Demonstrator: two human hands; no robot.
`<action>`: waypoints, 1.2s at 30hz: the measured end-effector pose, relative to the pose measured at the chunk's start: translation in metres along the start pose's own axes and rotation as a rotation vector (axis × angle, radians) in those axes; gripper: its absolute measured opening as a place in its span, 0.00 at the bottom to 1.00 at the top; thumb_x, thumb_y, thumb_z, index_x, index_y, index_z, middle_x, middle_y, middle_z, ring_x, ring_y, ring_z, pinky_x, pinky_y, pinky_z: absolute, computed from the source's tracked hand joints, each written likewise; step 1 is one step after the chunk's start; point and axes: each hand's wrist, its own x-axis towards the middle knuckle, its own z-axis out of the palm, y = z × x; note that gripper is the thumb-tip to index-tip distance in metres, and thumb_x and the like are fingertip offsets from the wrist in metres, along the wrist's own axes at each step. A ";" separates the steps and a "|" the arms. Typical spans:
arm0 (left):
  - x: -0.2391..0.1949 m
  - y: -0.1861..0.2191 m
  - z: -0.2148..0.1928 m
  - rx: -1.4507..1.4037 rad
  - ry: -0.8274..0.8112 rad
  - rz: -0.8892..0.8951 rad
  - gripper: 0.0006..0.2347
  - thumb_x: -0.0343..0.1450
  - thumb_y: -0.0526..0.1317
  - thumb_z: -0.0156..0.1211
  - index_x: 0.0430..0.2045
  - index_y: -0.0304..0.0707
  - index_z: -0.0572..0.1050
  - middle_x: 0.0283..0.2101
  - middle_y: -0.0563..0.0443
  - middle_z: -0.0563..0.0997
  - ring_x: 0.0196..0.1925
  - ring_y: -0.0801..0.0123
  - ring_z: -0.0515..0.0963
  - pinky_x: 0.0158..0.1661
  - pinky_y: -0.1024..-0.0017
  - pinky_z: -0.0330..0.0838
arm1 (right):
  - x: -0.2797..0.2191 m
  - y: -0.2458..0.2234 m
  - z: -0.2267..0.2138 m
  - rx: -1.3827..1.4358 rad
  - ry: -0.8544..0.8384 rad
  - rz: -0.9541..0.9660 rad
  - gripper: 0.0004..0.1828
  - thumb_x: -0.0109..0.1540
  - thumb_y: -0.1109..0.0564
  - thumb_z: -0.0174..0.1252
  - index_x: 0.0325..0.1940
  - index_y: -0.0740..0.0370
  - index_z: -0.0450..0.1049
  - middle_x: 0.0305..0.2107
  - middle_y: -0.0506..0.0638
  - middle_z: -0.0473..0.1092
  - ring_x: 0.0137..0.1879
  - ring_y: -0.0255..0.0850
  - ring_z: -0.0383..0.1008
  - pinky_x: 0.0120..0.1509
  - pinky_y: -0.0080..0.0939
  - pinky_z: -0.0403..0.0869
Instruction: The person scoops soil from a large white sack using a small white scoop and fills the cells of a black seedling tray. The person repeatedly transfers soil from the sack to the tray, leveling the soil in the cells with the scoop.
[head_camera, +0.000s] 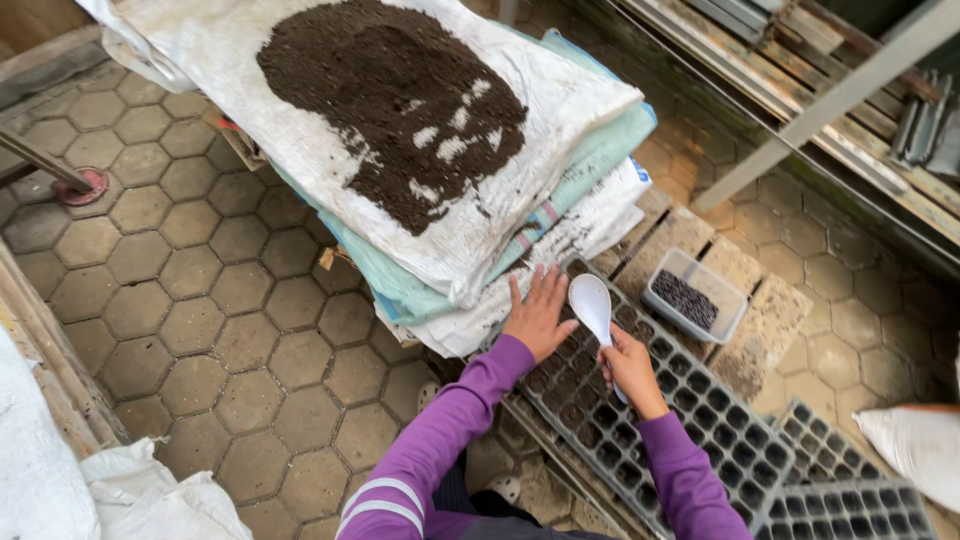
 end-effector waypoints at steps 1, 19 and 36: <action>0.009 -0.018 -0.005 0.014 0.043 -0.031 0.36 0.75 0.59 0.46 0.73 0.33 0.49 0.78 0.39 0.45 0.80 0.47 0.38 0.69 0.31 0.27 | 0.013 -0.015 0.009 -0.042 0.002 -0.018 0.34 0.60 0.65 0.48 0.72 0.57 0.66 0.20 0.46 0.67 0.18 0.33 0.63 0.20 0.36 0.64; 0.129 -0.375 -0.032 0.144 0.063 -0.479 0.36 0.76 0.60 0.41 0.74 0.33 0.47 0.78 0.36 0.36 0.79 0.41 0.33 0.68 0.32 0.25 | 0.391 -0.169 0.226 -0.997 0.240 -0.425 0.35 0.58 0.63 0.50 0.71 0.69 0.62 0.32 0.68 0.76 0.39 0.64 0.77 0.45 0.62 0.73; 0.215 -0.543 -0.016 0.160 0.042 -0.594 0.35 0.76 0.61 0.37 0.72 0.29 0.49 0.77 0.35 0.47 0.79 0.48 0.37 0.68 0.34 0.23 | 0.528 -0.171 0.412 -0.985 -0.003 -0.114 0.31 0.63 0.61 0.47 0.68 0.81 0.56 0.38 0.71 0.75 0.43 0.61 0.81 0.46 0.54 0.80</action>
